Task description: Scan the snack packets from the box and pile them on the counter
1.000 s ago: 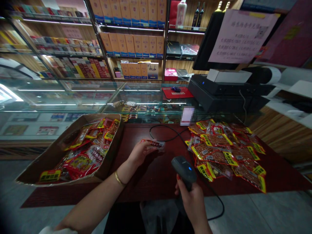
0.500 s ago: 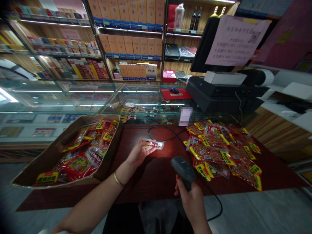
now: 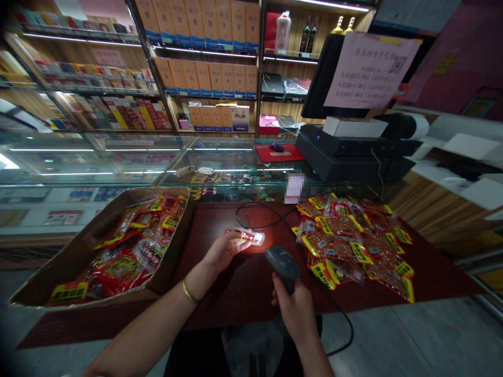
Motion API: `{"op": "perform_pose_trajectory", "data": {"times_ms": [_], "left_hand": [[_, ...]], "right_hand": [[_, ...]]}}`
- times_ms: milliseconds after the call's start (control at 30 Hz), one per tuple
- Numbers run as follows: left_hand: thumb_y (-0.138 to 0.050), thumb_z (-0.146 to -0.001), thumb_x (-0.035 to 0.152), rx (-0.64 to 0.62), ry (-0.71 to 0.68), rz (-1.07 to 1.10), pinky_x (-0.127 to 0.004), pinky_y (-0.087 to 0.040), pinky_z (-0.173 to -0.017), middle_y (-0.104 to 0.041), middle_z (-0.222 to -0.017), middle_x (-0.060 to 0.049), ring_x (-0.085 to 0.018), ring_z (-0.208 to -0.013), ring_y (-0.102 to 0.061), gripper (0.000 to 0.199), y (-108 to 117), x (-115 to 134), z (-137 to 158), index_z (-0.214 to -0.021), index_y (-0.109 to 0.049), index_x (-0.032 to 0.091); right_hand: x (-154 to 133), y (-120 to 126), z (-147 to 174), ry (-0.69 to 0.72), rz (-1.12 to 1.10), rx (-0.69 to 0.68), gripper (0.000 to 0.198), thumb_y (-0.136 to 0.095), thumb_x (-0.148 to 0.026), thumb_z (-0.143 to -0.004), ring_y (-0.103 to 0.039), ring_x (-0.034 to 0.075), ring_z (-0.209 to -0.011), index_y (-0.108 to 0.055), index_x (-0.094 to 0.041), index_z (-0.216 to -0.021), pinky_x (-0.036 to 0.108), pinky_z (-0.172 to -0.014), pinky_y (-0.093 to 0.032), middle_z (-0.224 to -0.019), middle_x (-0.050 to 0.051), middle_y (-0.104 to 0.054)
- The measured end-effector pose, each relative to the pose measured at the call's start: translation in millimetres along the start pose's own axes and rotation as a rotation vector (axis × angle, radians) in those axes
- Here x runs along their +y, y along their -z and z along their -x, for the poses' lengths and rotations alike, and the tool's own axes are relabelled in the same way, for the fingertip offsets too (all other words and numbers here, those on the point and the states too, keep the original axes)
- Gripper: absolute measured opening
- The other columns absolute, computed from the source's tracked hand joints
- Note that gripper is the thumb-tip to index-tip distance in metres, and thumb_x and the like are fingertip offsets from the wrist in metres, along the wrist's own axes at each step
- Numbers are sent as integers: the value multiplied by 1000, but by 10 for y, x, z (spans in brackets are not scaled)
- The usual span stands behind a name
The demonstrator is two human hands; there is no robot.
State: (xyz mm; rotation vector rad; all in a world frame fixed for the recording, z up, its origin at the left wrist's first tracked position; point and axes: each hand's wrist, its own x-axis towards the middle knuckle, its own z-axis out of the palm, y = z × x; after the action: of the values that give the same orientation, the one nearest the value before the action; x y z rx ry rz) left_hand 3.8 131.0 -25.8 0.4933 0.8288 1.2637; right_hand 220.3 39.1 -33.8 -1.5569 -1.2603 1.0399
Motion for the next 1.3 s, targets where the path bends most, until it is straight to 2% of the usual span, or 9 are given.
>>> {"op": "perform_pose_trajectory", "data": {"times_ms": [233,533,633,800,900,1000,1133,1200,1300], "left_hand": [[-76,-67,14,6,14,9,-34,-57,-89,-80,-98,-10,-24,-95,-74,12,-37,-14,4,-78,-71,15],[-74,-72,13,-32,51,-54,-30,-59,-80,-79,-102,-10,-20,-89,-74,17,-69,-6,73,-89,-76,14],[-73,-79,17,14,53,-29,-30,-60,-80,-79,-105,-10,-20,-88,-74,16,-51,-27,52,-94,-75,14],[-65,-93,27,135,64,-13,-23,-58,-66,-77,-99,-10,-16,-79,-73,17,-22,-33,-58,-100,-72,14],[-57,-97,23,170,88,7,-22,-57,-63,-76,-92,-10,-14,-72,-71,19,2,-1,-109,-101,-72,12],[-52,-99,20,217,104,1,-23,-57,-59,-75,-88,-8,-13,-66,-70,23,-15,14,-118,-107,-72,11],[-56,-98,18,235,88,19,-21,-57,-59,-73,-88,-5,-12,-66,-69,21,-296,-101,-161,-115,-69,16],[-56,-98,15,166,137,46,-22,-60,-65,-74,-90,-6,-13,-72,-71,16,-604,-207,-246,-110,-68,17],[-56,-97,11,32,204,84,-25,-61,-76,-73,-91,-9,-14,-78,-72,10,-1231,-337,-479,-99,-65,14]], "right_hand": [[-9,-46,-67,15,87,-31,50,-61,-71,-85,-69,21,-49,-63,-23,-69,30,-52,-51,-55,2,-69],[-24,31,1,-8,98,-29,51,-62,-72,-85,-68,21,-51,-65,-22,-73,30,-54,-50,-57,3,-70],[33,144,32,-34,-54,-8,50,-69,-70,-81,-66,19,-51,-69,-20,-79,28,-53,-51,-59,1,-69],[186,291,-120,-112,-444,-21,57,-80,-63,-76,-67,17,-51,-72,-17,-107,28,-56,-57,-62,-2,-70],[315,339,-231,-115,-593,-68,53,-84,-59,-74,-64,16,-45,-72,-17,-103,31,-58,-60,-58,-3,-69],[431,373,-248,-77,-687,-110,43,-81,-55,-79,-62,14,-42,-72,-18,-98,31,-60,-61,-58,-3,-68],[524,399,-200,-14,-754,-142,35,-80,-52,-81,-64,14,-44,-72,-20,-94,29,-56,-59,-58,-2,-69],[548,399,-187,26,-770,-131,33,-79,-52,-82,-63,14,-43,-72,-21,-92,30,-56,-59,-57,-3,-69],[567,392,-175,66,-774,-109,32,-78,-51,-83,-62,14,-42,-73,-21,-93,32,-58,-60,-57,-3,-68]]}}
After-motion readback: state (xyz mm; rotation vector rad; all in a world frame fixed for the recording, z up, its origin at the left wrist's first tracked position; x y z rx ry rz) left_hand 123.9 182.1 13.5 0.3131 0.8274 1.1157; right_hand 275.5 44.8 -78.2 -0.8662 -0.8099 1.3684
